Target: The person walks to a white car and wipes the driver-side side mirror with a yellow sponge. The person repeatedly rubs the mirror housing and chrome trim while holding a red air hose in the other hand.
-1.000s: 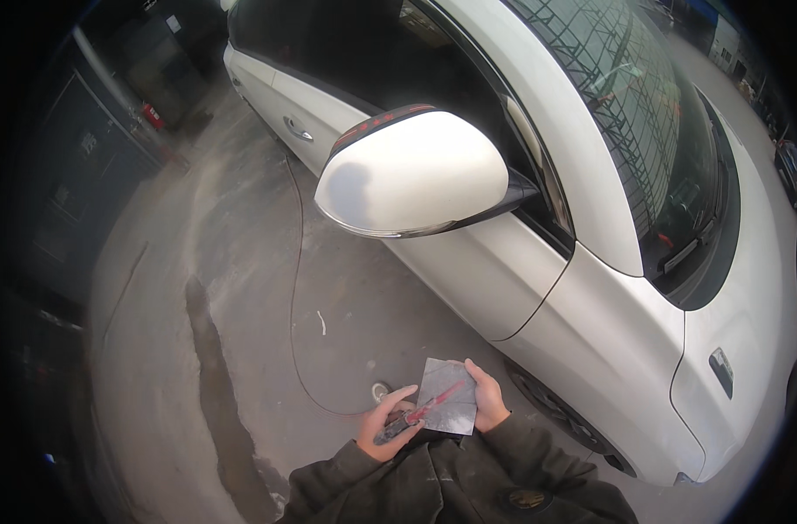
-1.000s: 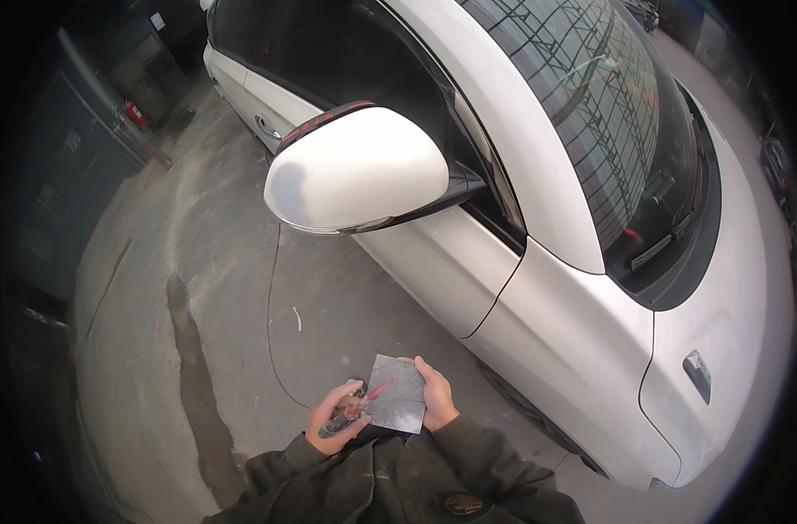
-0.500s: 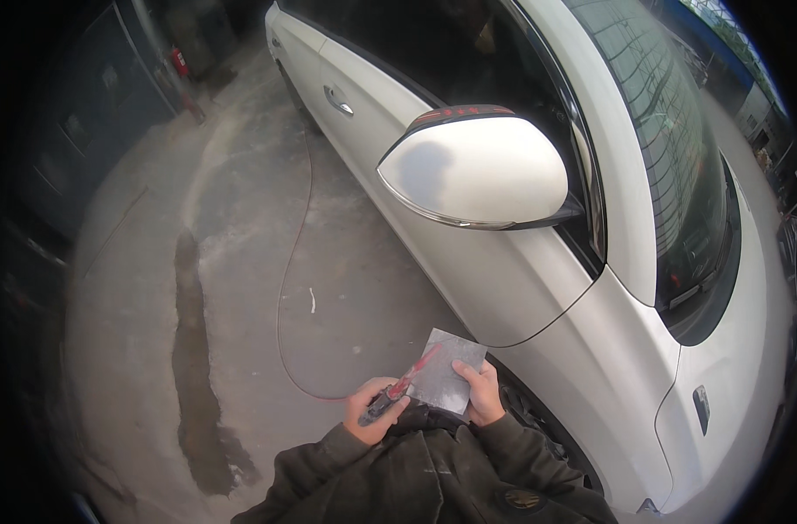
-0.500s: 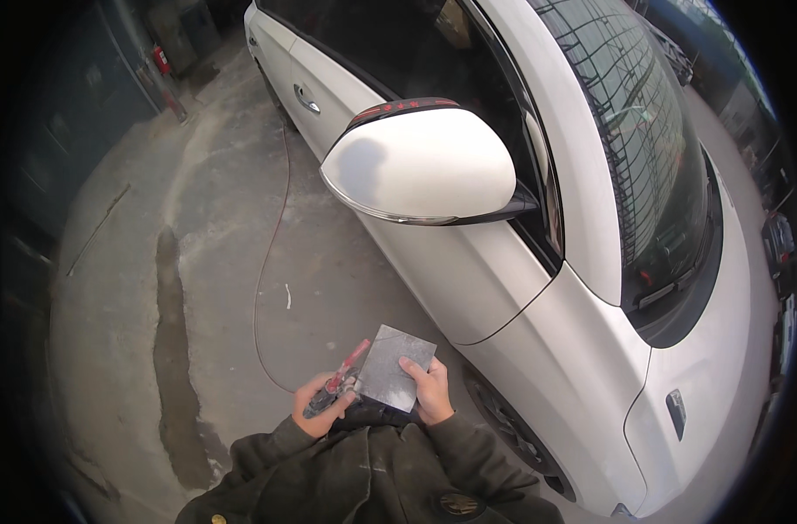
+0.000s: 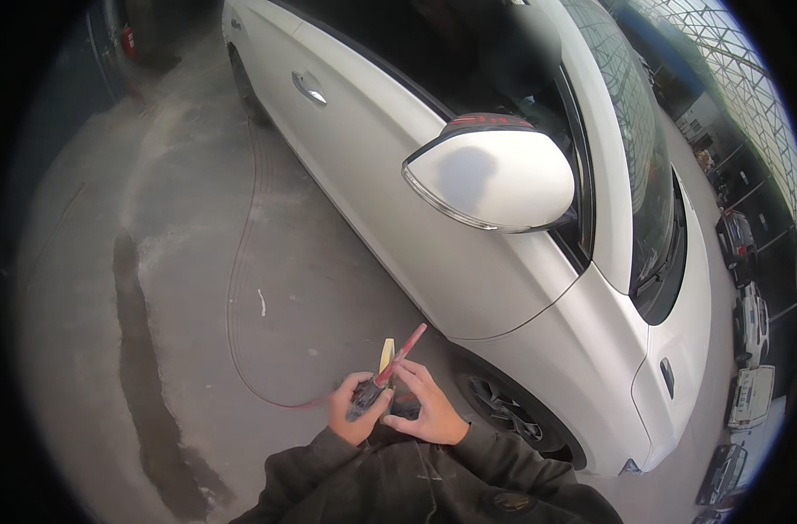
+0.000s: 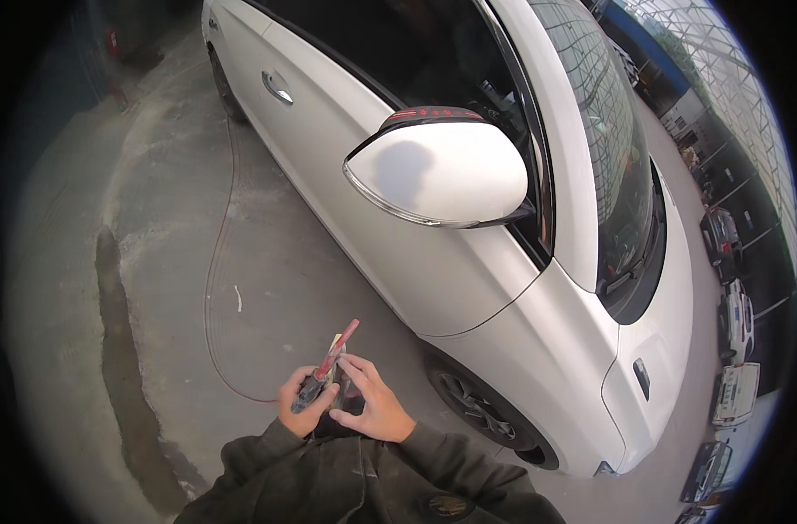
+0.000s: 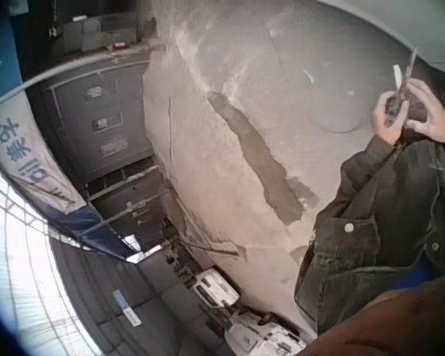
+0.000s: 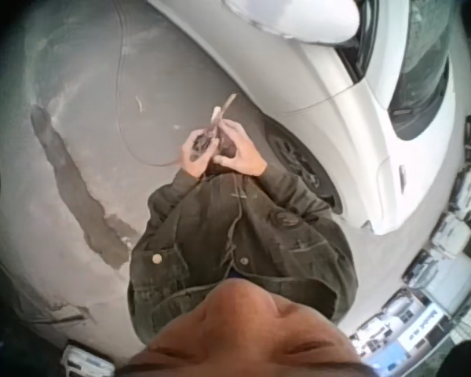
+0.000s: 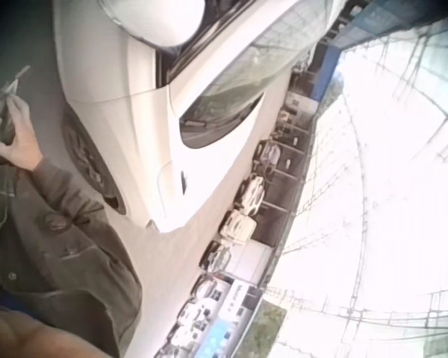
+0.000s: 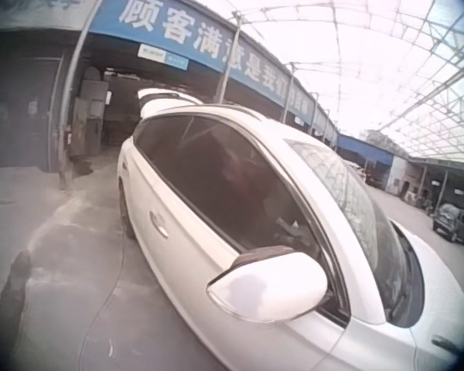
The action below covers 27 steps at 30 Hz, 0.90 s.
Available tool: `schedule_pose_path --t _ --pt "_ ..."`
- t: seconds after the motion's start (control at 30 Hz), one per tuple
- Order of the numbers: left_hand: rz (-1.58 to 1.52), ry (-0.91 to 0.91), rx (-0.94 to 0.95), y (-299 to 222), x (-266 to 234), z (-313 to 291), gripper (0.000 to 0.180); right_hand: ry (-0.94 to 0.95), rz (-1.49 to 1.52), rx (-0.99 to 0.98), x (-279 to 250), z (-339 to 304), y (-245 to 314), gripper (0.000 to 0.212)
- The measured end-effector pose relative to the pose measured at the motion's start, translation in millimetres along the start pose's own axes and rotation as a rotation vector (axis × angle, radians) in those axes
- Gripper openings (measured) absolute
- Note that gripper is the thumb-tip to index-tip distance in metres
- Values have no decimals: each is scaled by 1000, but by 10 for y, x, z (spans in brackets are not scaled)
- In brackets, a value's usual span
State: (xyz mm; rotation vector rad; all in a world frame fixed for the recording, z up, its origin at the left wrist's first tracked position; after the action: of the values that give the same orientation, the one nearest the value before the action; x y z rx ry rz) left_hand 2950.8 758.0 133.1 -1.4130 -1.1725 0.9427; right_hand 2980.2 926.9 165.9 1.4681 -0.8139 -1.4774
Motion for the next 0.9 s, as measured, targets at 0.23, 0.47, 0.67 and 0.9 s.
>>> schedule_pose_path --t 0.23,0.47,0.67,0.9 --pt "-106 253 23 -1 -168 -4 18 -14 611 483 -138 53 -261 80" --pt "-200 104 -147 45 -251 111 21 35 705 693 -134 124 -113 39" --pt "-191 8 -40 24 -45 186 20 -128 731 662 -437 167 -246 33" --pt "-247 -34 -165 70 100 157 22 -139 340 507 -561 170 -246 32"
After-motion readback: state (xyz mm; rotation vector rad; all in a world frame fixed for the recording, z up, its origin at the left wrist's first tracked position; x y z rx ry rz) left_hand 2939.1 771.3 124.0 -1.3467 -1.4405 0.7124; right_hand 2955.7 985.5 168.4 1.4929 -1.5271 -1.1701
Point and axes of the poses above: each hand's wrist, its own z-axis towards the middle knuckle, its own x-axis out of the palm, y = z × x, the point moved 6 cm from there along z, towards the middle knuckle, and after that the axes turned 1 degree about z, right-handed, at the moved point
